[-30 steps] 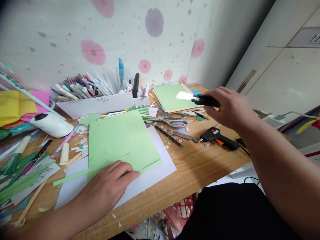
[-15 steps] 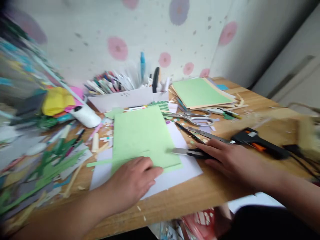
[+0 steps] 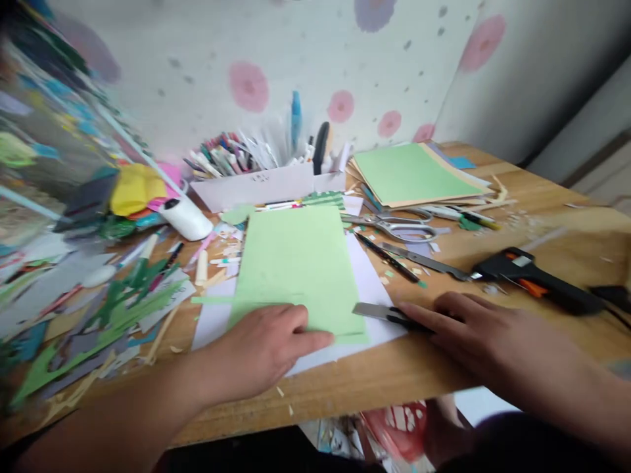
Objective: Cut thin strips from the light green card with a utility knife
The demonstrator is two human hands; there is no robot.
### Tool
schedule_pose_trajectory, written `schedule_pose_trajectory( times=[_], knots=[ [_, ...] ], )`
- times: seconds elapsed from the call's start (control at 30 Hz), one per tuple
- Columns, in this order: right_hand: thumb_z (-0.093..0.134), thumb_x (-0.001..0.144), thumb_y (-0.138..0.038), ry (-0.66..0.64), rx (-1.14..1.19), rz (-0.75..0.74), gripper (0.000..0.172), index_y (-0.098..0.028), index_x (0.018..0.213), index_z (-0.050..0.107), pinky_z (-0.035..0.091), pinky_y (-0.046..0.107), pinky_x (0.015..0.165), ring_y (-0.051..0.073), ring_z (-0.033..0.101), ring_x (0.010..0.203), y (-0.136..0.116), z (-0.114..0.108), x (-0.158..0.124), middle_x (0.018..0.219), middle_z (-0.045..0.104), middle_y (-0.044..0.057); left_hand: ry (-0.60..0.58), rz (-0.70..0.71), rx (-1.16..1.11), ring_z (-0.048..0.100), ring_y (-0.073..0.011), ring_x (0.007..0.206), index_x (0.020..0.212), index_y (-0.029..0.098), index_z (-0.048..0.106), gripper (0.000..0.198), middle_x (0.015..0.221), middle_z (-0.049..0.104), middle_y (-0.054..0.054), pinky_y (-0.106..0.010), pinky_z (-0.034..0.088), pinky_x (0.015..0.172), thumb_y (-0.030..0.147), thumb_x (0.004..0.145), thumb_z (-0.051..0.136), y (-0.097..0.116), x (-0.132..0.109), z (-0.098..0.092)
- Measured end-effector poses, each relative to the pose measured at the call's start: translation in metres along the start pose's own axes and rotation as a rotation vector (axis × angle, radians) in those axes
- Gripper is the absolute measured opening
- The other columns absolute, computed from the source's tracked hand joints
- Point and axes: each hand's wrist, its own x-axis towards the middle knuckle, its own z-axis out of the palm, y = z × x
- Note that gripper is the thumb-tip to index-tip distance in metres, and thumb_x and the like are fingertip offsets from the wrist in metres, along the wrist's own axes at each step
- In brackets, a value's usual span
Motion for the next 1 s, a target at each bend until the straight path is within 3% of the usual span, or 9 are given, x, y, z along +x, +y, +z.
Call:
schedule_pose_trajectory(
  times=[0.07, 0.1, 0.2, 0.4, 0.57, 0.73, 0.83, 1.0],
  knots=[
    [0.044, 0.095, -0.024, -0.166, -0.052, 0.001, 0.054, -0.043, 0.146, 0.039, 0.055, 0.031, 0.062, 0.019, 0.066, 0.076, -0.003, -0.008, 0.001, 0.111, 0.064, 0.008, -0.012, -0.015, 0.003, 0.05, -0.019, 0.073, 0.127, 0.034, 0.053, 0.043, 0.086, 0.05, -0.002, -0.028, 0.034, 0.062, 0.013, 0.09, 0.045, 0.0, 0.0, -0.001],
    [0.042, 0.096, -0.024, -0.187, -0.065, -0.009, 0.053, -0.039, 0.147, 0.039, 0.055, 0.033, 0.065, 0.02, 0.065, 0.081, -0.003, -0.011, 0.002, 0.111, 0.062, 0.009, -0.022, -0.017, 0.0, 0.05, -0.0185, 0.072, 0.127, 0.035, 0.053, 0.045, 0.085, 0.05, -0.002, -0.027, 0.034, 0.061, 0.011, 0.089, 0.045, 0.0, 0.0, -0.002],
    [0.04, 0.098, -0.024, -0.197, -0.081, -0.048, 0.049, -0.032, 0.146, 0.041, 0.053, 0.035, 0.075, 0.021, 0.062, 0.092, -0.002, -0.015, 0.008, 0.112, 0.06, 0.01, -0.057, -0.036, -0.007, 0.048, -0.0171, 0.069, 0.13, 0.036, 0.052, 0.051, 0.085, 0.049, -0.002, -0.027, 0.032, 0.06, 0.009, 0.087, 0.044, 0.001, 0.001, -0.004],
    [0.036, 0.099, -0.024, -0.206, -0.061, -0.15, 0.048, -0.029, 0.147, 0.04, 0.051, 0.034, 0.077, 0.021, 0.059, 0.099, -0.001, -0.019, 0.016, 0.117, 0.059, 0.011, -0.155, -0.103, 0.004, 0.05, -0.0168, 0.069, 0.141, 0.044, 0.042, 0.065, 0.088, 0.051, -0.001, -0.026, 0.034, 0.061, 0.01, 0.085, 0.046, 0.004, 0.006, -0.007],
    [0.035, 0.1, -0.025, -0.239, -0.034, -0.154, 0.047, -0.028, 0.146, 0.041, 0.052, 0.035, 0.079, 0.022, 0.058, 0.1, -0.001, -0.021, 0.016, 0.117, 0.058, 0.011, -0.102, -0.071, 0.004, 0.048, -0.0153, 0.065, 0.139, 0.043, 0.045, 0.062, 0.085, 0.05, -0.001, -0.026, 0.033, 0.06, 0.01, 0.087, 0.042, 0.001, 0.005, -0.004],
    [0.041, 0.099, -0.031, -0.248, 0.019, -0.052, 0.048, -0.033, 0.147, 0.038, 0.052, 0.035, 0.082, 0.019, 0.061, 0.095, 0.001, -0.02, 0.013, 0.118, 0.057, 0.009, -0.022, -0.058, -0.033, 0.045, -0.0145, 0.061, 0.134, 0.041, 0.053, 0.047, 0.081, 0.048, 0.0, -0.026, 0.029, 0.056, 0.02, 0.092, 0.045, -0.002, 0.005, 0.003],
    [0.044, 0.097, -0.033, -0.179, 0.054, 0.045, 0.051, -0.027, 0.147, 0.038, 0.052, 0.035, 0.085, 0.02, 0.061, 0.097, 0.002, -0.021, 0.012, 0.117, 0.058, 0.01, 0.0, -0.053, -0.034, 0.043, -0.0142, 0.059, 0.132, 0.041, 0.055, 0.046, 0.078, 0.048, 0.0, -0.027, 0.026, 0.055, 0.02, 0.093, 0.044, -0.002, 0.005, 0.005],
    [0.047, 0.093, -0.029, -0.136, 0.011, 0.096, 0.03, -0.019, 0.118, 0.06, 0.052, 0.032, 0.074, 0.02, 0.063, 0.087, 0.001, -0.026, 0.015, 0.106, 0.061, 0.009, -0.009, -0.048, -0.023, 0.045, -0.0147, 0.059, 0.134, 0.041, 0.053, 0.048, 0.079, 0.048, 0.0, -0.027, 0.025, 0.055, 0.018, 0.094, 0.039, -0.002, 0.005, 0.004]
  ],
)
